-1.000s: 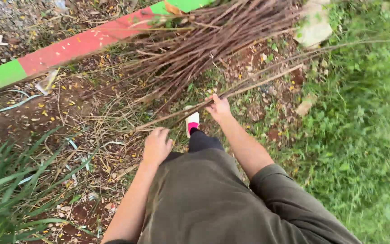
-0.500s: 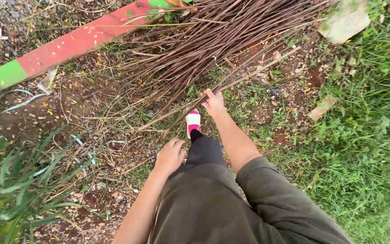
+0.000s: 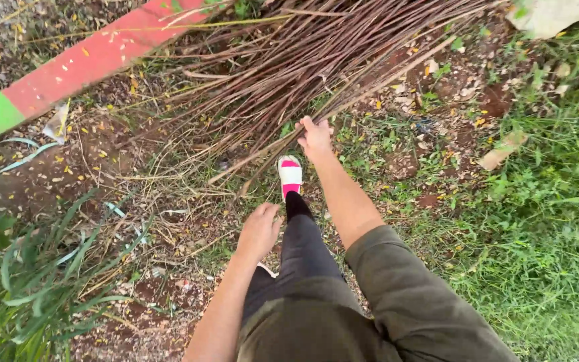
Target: Collecting dry branches and sticks from the ground into a organized pile.
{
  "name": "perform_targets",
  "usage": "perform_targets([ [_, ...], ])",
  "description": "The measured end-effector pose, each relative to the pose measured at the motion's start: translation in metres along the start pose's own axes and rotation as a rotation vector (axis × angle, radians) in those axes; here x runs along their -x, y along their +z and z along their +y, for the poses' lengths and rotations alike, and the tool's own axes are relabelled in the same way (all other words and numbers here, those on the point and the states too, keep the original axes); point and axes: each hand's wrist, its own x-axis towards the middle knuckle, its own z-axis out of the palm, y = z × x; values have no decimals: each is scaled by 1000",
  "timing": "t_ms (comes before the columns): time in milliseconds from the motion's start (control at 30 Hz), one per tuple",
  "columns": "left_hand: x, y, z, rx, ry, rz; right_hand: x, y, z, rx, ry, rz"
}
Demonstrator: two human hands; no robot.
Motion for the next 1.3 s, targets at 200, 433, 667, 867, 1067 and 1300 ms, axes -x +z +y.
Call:
perform_targets([
  [200,-33,-11,-5,-1,27,69,-49,-3,5,240,-34,37],
  [433,-5,12,-23,45,52,113,4,-39,54,426,-9,-17],
  [667,49,13,-37,89,70,147,146,-42,77,476,167,-107],
  [867,109,-6,-42,161,46,214,244,-41,78,380,257,-355],
  [1067,155,-13,-64,290,44,399,276,-8,82,522,276,-508],
  [1300,211,-32,-98,474,5,630,319,73,106,694,255,-621],
])
